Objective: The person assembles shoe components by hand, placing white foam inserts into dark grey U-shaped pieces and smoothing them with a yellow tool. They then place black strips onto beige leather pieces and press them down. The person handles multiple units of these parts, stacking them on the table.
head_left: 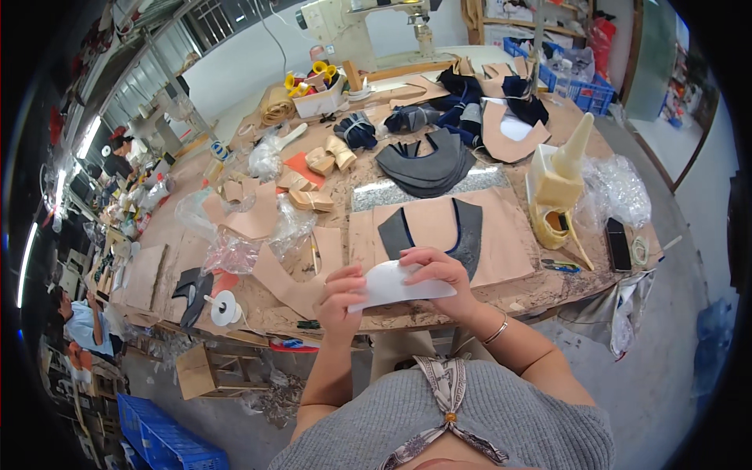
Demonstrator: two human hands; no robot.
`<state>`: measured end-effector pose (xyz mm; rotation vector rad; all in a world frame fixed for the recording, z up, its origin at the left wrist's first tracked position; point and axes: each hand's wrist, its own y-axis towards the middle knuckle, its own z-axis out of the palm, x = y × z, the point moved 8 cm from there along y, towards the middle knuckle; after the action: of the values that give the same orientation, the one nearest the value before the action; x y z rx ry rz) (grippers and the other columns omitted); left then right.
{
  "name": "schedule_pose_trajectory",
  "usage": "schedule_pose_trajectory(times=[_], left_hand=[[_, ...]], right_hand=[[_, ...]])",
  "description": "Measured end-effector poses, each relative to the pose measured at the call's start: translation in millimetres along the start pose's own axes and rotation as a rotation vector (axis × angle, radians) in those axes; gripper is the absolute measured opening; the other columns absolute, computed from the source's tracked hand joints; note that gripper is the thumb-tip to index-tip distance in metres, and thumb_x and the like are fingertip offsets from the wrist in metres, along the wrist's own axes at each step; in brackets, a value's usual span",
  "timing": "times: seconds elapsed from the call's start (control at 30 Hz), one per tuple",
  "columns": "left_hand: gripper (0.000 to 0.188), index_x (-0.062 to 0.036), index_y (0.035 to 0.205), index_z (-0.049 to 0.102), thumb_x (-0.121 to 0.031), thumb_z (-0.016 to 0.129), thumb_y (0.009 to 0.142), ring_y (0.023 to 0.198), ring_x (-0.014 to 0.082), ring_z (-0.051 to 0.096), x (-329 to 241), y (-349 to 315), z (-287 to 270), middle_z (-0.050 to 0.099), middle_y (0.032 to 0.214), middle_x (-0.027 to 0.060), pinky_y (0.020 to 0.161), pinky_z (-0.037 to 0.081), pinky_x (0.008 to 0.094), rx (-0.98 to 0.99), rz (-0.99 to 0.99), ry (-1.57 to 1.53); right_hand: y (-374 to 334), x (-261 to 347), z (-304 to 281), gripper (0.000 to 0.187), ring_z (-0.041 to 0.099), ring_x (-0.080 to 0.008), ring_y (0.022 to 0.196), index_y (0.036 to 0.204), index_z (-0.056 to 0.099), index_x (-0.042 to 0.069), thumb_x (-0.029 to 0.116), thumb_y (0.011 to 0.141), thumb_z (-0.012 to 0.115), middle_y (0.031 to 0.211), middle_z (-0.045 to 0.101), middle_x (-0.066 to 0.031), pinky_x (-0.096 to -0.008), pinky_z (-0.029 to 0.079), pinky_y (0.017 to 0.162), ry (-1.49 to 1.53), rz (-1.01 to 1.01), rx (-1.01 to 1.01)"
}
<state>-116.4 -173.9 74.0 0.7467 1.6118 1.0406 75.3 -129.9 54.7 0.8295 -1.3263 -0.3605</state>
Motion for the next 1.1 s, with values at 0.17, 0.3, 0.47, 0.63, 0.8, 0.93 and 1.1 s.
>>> schedule_pose_trajectory(times=[0.17, 0.3, 0.47, 0.63, 0.8, 0.93, 1.1], left_hand=[[0.02, -0.0065, 0.077, 0.066, 0.011, 0.071, 0.068, 0.099, 0.0307, 0.065, -20.7, -2.2, 19.8, 0.068, 0.096, 0.0067, 0.081, 0.057, 0.0351, 0.199, 0.107, 0.06], [0.023, -0.007, 0.078, 0.066, 0.012, 0.071, 0.067, 0.1, 0.0302, 0.065, -22.3, -5.7, 25.6, 0.068, 0.096, 0.0065, 0.08, 0.056, 0.0347, 0.221, 0.091, 0.084], [0.018, -0.0043, 0.083, 0.065, 0.008, 0.072, 0.072, 0.091, 0.0261, 0.067, -2.1, -15.5, 39.0, 0.069, 0.09, 0.0085, 0.075, 0.055, 0.0303, 0.282, -0.149, 0.018], [0.011, 0.0005, 0.09, 0.066, -0.001, 0.071, 0.081, 0.073, 0.0175, 0.066, 46.9, -51.0, 68.6, 0.068, 0.082, 0.0123, 0.065, 0.051, 0.0246, 0.304, -0.777, -0.057], [0.02, -0.0027, 0.097, 0.067, -0.012, 0.073, 0.08, 0.069, 0.0111, 0.056, 86.6, -51.0, 84.3, 0.063, 0.079, 0.0032, 0.064, 0.047, 0.026, 0.333, -0.789, 0.119], [0.034, -0.002, 0.109, 0.062, -0.008, 0.075, 0.077, 0.061, 0.0041, 0.05, 96.1, -48.5, 86.4, 0.06, 0.073, -0.0007, 0.056, 0.041, 0.0205, 0.386, -0.861, 0.173], [0.042, -0.0019, 0.111, 0.06, -0.008, 0.078, 0.074, 0.06, 0.0036, 0.052, 106.0, -59.2, 87.0, 0.06, 0.071, -0.0001, 0.055, 0.042, 0.0208, 0.399, -0.918, 0.148]], right_hand=[[-12.4, 1.0, -23.8, 0.023, 0.058, -0.0268, 0.114, 0.085, 0.072, 0.007, -0.009, 0.069, 0.074, 0.117, 0.06, -0.0114, -0.0366, 0.049, 0.096, 0.034, 0.055, -0.068], [-25.4, -6.2, -31.9, 0.023, 0.059, -0.022, 0.111, 0.087, 0.072, 0.008, -0.007, 0.069, 0.075, 0.118, 0.06, -0.0108, -0.0337, 0.05, 0.094, -0.043, 0.168, -0.06], [-50.3, -1.9, -53.6, 0.016, 0.061, -0.0157, 0.095, 0.093, 0.072, 0.006, -0.001, 0.078, 0.071, 0.117, 0.059, -0.0089, -0.0284, 0.051, 0.082, -0.11, 0.327, -0.039], [-56.3, -18.9, -84.2, 0.017, 0.056, -0.0075, 0.068, 0.101, 0.069, 0.002, 0.007, 0.084, 0.069, 0.081, 0.059, 0.0006, -0.0234, 0.048, 0.062, -0.244, 0.627, -0.302], [-55.8, -43.1, -107.1, 0.049, 0.049, -0.0095, 0.062, 0.118, 0.056, 0.0, 0.011, 0.075, 0.078, 0.07, 0.054, -0.0004, -0.0248, 0.042, 0.057, -0.511, 0.632, -0.356], [-59.9, -52.3, -106.0, 0.057, 0.051, -0.0145, 0.07, 0.121, 0.052, -0.001, 0.01, 0.072, 0.078, 0.071, 0.053, -0.0031, -0.028, 0.043, 0.063, -0.595, 0.645, -0.305], [-59.8, -45.9, -98.9, 0.062, 0.049, -0.0176, 0.075, 0.125, 0.05, -0.001, 0.007, 0.071, 0.078, 0.072, 0.053, -0.0035, -0.0306, 0.043, 0.068, -0.724, 0.563, -0.269]])
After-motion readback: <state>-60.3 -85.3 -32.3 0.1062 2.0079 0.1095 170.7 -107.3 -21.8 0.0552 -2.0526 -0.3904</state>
